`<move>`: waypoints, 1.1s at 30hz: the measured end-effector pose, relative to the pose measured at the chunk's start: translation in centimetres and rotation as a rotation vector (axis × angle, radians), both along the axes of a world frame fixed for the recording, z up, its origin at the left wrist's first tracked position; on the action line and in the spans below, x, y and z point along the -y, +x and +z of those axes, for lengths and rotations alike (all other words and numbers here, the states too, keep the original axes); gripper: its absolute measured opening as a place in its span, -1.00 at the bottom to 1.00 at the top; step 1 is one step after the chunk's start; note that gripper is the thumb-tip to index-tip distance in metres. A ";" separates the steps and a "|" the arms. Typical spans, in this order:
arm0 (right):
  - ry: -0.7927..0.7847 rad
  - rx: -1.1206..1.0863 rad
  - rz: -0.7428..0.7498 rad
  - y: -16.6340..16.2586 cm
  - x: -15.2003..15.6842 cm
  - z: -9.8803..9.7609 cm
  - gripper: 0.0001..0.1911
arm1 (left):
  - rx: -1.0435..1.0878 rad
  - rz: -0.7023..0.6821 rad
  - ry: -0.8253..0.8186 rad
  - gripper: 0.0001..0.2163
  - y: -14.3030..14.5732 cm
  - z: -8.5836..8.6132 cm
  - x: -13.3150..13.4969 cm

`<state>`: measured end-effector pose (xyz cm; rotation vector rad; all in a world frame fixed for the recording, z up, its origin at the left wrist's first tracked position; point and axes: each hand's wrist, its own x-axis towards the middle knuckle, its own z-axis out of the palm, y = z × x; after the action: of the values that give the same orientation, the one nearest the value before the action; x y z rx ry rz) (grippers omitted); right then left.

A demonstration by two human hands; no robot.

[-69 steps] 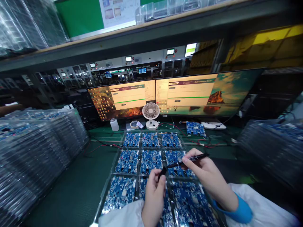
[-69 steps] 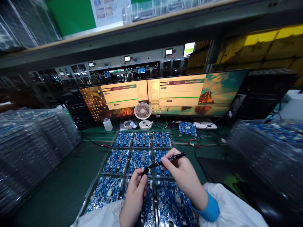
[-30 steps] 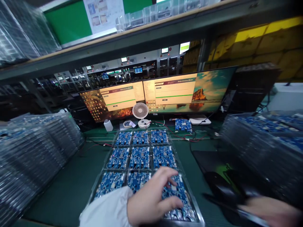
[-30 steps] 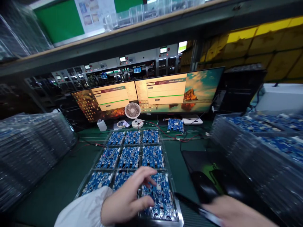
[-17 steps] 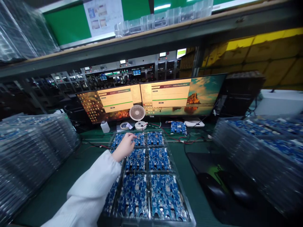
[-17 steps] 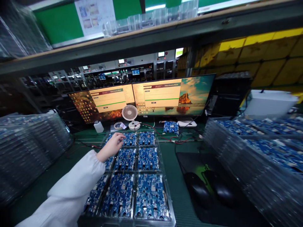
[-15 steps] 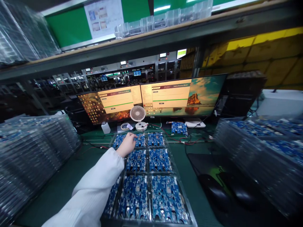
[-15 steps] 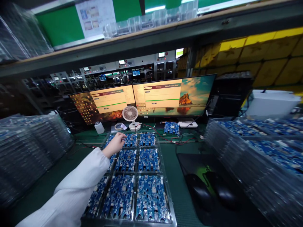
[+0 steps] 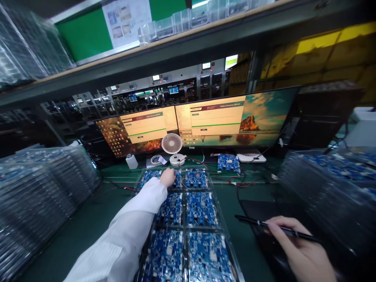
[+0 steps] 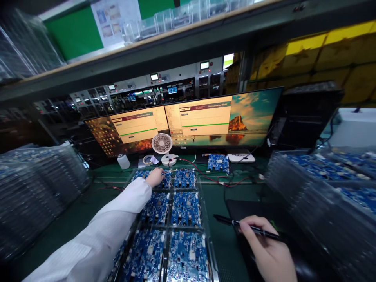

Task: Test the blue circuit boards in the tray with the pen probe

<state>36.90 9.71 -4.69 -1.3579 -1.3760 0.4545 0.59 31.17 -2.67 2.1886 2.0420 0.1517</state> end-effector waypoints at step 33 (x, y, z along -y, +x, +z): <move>0.233 0.176 0.116 -0.6 -0.7 -2.6 -0.77 | 0.231 0.128 0.088 -0.77 3.0 -1.6 -7.1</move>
<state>36.29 10.39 -7.33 -1.1524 -1.6049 0.2453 3.58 38.31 -4.31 1.9797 2.0782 0.4937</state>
